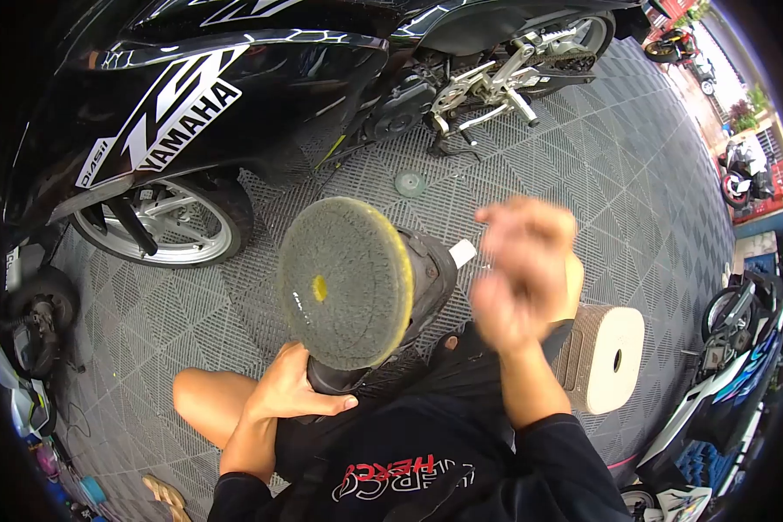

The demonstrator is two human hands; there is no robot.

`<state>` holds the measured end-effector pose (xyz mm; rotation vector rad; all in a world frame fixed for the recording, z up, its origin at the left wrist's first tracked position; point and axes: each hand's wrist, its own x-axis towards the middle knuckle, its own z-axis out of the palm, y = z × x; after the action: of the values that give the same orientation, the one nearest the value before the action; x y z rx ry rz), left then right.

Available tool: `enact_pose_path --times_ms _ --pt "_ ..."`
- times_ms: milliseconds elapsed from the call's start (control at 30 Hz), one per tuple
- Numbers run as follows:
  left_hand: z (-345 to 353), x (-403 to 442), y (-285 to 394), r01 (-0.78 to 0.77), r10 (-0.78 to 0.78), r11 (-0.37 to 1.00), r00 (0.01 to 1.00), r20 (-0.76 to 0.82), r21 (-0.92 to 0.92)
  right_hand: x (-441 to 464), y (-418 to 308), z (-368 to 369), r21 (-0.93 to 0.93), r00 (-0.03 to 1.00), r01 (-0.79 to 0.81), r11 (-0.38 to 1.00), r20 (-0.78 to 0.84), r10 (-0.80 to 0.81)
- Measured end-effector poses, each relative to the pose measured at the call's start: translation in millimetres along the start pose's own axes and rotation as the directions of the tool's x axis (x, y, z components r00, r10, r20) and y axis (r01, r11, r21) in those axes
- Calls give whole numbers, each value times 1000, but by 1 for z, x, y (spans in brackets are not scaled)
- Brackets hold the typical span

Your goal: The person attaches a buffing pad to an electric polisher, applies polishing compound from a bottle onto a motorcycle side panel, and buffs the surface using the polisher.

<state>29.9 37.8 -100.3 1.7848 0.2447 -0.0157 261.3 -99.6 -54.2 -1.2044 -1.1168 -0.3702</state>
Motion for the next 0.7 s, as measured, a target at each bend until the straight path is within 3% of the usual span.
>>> enact_pose_path --times_ms 33,100,167,267,300,567,700 --pt "-1 0 3 22 -22 1000 1000 -7 16 13 -18 -2 -68 975 167 984 162 -155" --pt "-1 -1 10 65 -65 998 998 -12 23 25 -47 -2 -164 874 355 920 408 -264" --pt "-2 -1 13 95 -95 995 995 -8 12 28 -59 1 -243 824 402 883 517 -233" --pt "0 -3 9 46 -45 999 998 -37 20 22 -53 5 -241 829 433 869 486 -278" --pt "0 -4 8 51 -51 999 998 -43 15 18 -49 11 -219 850 447 867 407 -335" --pt "3 -7 8 97 -94 995 991 -91 23 10 -53 18 -162 922 290 943 312 -229" --pt "6 -8 9 74 -66 996 983 -174 40 8 -45 18 -106 887 407 907 282 -365"
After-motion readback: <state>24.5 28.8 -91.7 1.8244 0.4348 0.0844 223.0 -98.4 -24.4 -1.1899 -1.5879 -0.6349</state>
